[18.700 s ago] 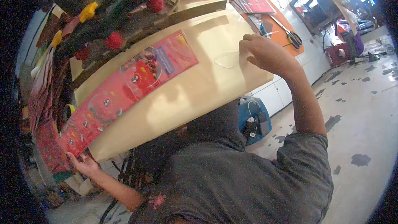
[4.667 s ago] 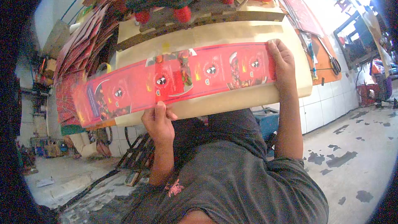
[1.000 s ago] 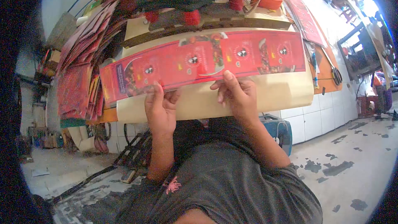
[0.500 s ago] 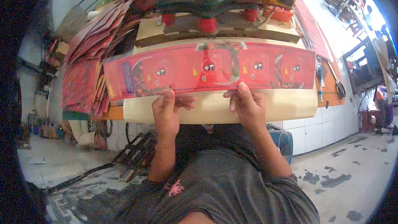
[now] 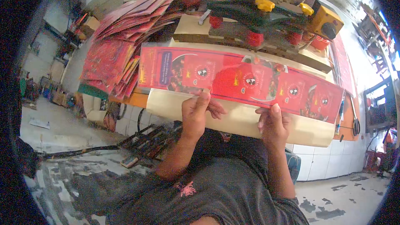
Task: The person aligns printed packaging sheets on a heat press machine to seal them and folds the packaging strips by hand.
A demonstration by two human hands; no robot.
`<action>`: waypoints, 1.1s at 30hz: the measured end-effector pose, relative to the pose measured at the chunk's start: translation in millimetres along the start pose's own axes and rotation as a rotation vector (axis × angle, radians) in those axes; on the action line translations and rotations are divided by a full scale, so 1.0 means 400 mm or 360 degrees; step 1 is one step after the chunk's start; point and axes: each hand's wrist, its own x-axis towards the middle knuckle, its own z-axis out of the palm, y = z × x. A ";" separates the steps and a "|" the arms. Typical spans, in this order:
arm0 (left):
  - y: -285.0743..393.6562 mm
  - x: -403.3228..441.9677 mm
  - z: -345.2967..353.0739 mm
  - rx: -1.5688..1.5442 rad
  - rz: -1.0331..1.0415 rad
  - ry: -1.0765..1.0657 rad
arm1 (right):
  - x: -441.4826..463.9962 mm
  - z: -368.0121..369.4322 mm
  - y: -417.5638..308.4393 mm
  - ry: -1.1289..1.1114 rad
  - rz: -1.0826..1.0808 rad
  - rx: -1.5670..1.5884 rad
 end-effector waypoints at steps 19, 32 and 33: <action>0.003 -0.002 0.018 0.0099 -0.0021 0.0197 | 0.007 -0.013 0.007 -0.0100 -0.0065 0.0018; 0.035 0.021 -0.078 -0.0691 0.0129 0.0493 | 0.021 -0.010 -0.044 -0.0045 0.0190 0.0085; 0.037 0.021 -0.090 -0.0699 0.0118 0.0579 | 0.030 -0.032 -0.054 -0.0029 0.0127 0.0158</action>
